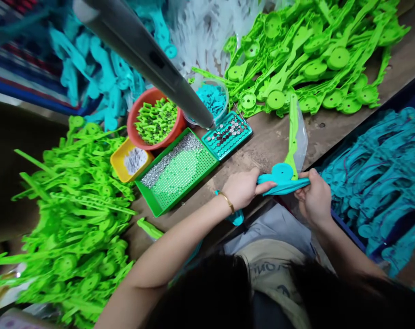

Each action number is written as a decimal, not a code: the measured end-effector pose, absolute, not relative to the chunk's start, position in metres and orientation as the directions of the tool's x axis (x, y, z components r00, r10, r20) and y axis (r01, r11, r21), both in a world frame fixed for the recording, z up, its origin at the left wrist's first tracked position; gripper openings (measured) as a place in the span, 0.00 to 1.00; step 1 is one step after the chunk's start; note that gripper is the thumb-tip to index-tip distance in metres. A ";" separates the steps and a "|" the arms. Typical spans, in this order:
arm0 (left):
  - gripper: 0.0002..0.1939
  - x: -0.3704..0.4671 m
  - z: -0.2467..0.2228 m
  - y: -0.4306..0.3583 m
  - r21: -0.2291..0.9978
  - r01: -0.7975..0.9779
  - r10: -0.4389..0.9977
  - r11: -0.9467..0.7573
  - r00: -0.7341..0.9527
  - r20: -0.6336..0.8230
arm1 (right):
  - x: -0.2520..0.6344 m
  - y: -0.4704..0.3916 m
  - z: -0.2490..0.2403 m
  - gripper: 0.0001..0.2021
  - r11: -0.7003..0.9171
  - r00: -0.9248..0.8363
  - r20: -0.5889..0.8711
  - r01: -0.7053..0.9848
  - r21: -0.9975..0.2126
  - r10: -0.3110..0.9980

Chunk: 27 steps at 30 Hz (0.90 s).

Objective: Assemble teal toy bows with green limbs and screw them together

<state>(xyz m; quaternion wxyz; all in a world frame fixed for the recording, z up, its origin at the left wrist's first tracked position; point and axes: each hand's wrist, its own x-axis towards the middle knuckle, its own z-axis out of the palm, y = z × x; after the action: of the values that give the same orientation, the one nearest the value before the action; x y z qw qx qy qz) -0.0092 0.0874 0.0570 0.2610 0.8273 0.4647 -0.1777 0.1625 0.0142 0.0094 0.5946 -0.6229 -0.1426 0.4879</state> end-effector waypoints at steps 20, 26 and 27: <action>0.33 -0.006 0.065 0.083 0.237 0.863 0.687 -0.446 0.499 -0.528 | 0.151 -0.010 -0.006 0.26 -0.353 0.116 -0.431 -0.405 -0.843 0.895; 0.35 0.003 0.067 0.080 0.238 0.883 0.732 -0.405 0.469 -0.494 | 0.146 0.000 -0.005 0.28 -0.306 0.134 -0.420 -0.495 -0.813 0.898; 0.35 0.004 0.066 0.080 0.241 0.886 0.740 -0.395 0.463 -0.488 | 0.145 0.002 -0.002 0.29 -0.305 0.138 -0.427 -0.511 -0.803 0.894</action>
<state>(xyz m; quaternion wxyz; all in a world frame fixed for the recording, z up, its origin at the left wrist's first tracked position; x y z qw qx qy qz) 0.0039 0.0803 0.0664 0.2390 0.8211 0.4952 -0.1529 0.1445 0.0023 -0.0023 0.5585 -0.5068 -0.1886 0.6290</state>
